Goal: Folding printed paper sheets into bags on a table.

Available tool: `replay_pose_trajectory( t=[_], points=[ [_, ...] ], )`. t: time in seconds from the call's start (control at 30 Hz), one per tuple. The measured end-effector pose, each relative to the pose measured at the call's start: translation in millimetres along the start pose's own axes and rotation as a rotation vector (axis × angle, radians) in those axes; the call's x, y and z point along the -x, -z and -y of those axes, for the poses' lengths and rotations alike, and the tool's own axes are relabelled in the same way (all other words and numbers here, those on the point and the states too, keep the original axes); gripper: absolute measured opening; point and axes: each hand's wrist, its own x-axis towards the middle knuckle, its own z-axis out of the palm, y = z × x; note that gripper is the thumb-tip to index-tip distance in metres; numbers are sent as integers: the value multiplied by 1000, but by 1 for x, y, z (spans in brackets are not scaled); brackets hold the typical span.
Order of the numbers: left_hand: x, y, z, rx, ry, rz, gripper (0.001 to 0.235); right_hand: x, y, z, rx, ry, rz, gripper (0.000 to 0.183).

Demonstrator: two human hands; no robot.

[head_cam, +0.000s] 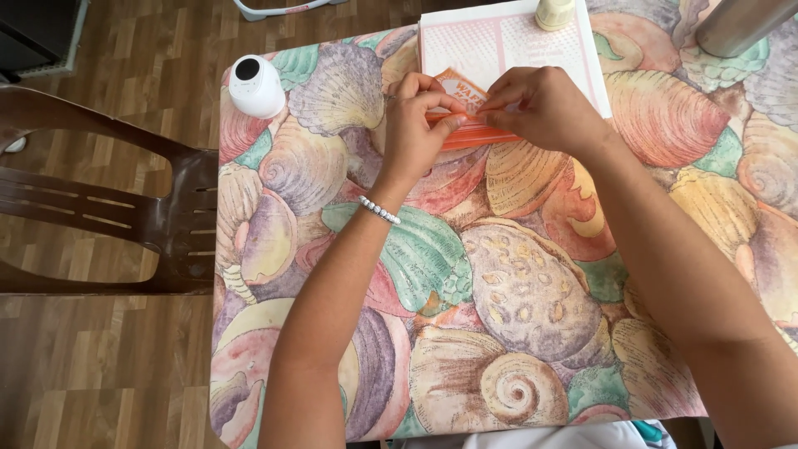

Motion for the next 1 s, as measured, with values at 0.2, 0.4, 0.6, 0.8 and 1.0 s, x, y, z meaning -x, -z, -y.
replay_pose_trajectory(
  t=[0.2, 0.4, 0.6, 0.8, 1.0],
  points=[
    [4, 3, 9, 22, 53, -91, 65, -3, 1, 2, -26, -175, -34, 9],
    [5, 2, 8, 15, 74, -92, 62, -2, -5, -9, 89, -32, 1, 13],
    [5, 3, 8, 28, 37, -176, 72, -5, -3, 5, -100, -237, -102, 11],
    [1, 2, 15, -76, -121, -50, 14, -2, 1, 22, -207, -423, -123, 21],
    [0, -6, 15, -132, -121, -27, 8, -3, -1, 5, -162, -188, -85, 12]
  ],
)
